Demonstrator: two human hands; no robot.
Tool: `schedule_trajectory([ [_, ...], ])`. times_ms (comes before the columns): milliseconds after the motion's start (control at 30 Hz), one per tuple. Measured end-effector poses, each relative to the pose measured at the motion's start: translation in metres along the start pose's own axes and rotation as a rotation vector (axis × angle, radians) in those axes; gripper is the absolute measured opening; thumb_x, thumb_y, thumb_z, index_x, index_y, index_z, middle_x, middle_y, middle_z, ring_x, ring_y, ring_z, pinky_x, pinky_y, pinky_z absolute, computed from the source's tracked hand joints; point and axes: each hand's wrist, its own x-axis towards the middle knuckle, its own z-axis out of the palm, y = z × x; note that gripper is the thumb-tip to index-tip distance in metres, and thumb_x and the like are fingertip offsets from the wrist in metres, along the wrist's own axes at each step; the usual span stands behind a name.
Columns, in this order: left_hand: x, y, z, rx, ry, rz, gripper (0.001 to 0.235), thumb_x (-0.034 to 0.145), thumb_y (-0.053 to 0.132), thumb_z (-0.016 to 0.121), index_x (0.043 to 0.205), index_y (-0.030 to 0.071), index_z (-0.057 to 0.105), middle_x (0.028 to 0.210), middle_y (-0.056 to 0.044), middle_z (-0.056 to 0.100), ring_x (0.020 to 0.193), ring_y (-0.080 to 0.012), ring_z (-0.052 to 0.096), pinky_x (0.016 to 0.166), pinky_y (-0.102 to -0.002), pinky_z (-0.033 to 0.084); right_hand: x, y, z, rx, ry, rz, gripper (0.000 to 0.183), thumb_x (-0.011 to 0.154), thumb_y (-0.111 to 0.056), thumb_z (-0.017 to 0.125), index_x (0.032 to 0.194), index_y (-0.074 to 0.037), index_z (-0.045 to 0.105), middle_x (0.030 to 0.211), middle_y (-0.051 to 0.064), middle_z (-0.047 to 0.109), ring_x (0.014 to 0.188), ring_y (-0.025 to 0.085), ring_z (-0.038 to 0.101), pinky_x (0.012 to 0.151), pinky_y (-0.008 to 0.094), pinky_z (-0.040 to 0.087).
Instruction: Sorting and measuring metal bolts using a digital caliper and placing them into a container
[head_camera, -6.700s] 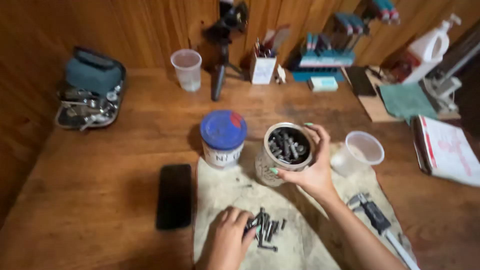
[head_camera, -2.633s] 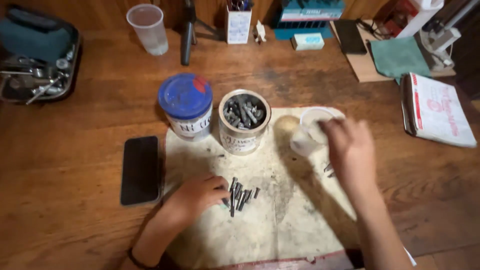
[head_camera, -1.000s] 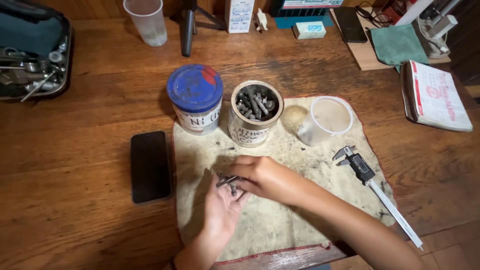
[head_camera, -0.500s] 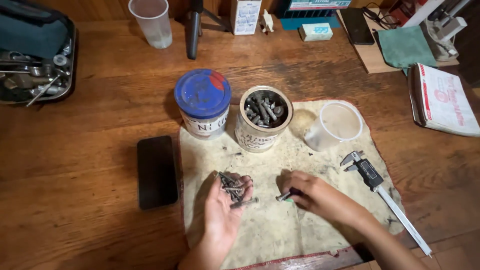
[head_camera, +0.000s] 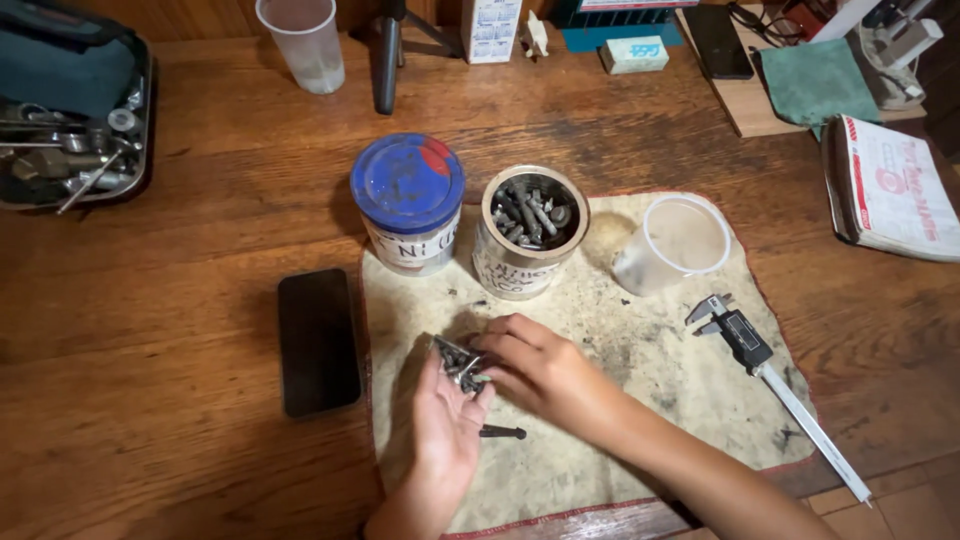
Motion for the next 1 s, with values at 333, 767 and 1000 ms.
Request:
schedule_trajectory([
  [333, 0.034, -0.009, -0.029, -0.153, -0.204, 0.044, 0.038, 0.098, 0.027, 0.046, 0.110, -0.006, 0.058, 0.110, -0.026, 0.065, 0.105, -0.0346, 0.062, 0.100, -0.044, 0.049, -0.038, 0.000, 0.007, 0.240, -0.410, 0.147, 0.024, 0.095, -0.023, 0.061, 0.105, -0.002, 0.055, 0.106, 0.013, 0.054, 0.095, 0.033, 0.062, 0.083, 0.039, 0.049],
  [767, 0.053, -0.030, -0.050, 0.514, -0.321, 0.504, 0.052, 0.090, 0.015, 0.055, 0.140, 0.008, 0.043, 0.141, -0.013, 0.054, 0.128, -0.0192, 0.048, 0.106, -0.034, 0.028, -0.009, -0.030, -0.019, -0.132, 0.225, 0.036, 0.030, 0.096, -0.013, 0.058, 0.122, 0.002, 0.056, 0.101, 0.015, 0.059, 0.084, 0.026, 0.067, 0.076, 0.034, 0.056],
  [1000, 0.009, -0.031, 0.077, 1.390, -0.612, 1.122, 0.032, 0.080, 0.026, 0.077, 0.101, 0.012, 0.057, 0.100, -0.006, 0.070, 0.093, -0.0212, 0.067, 0.080, -0.031, 0.046, -0.100, 0.001, -0.102, -0.574, 0.756, 0.200, 0.006, 0.091, 0.005, 0.064, 0.097, 0.006, 0.066, 0.095, 0.018, 0.068, 0.087, 0.027, 0.066, 0.085, 0.033, 0.052],
])
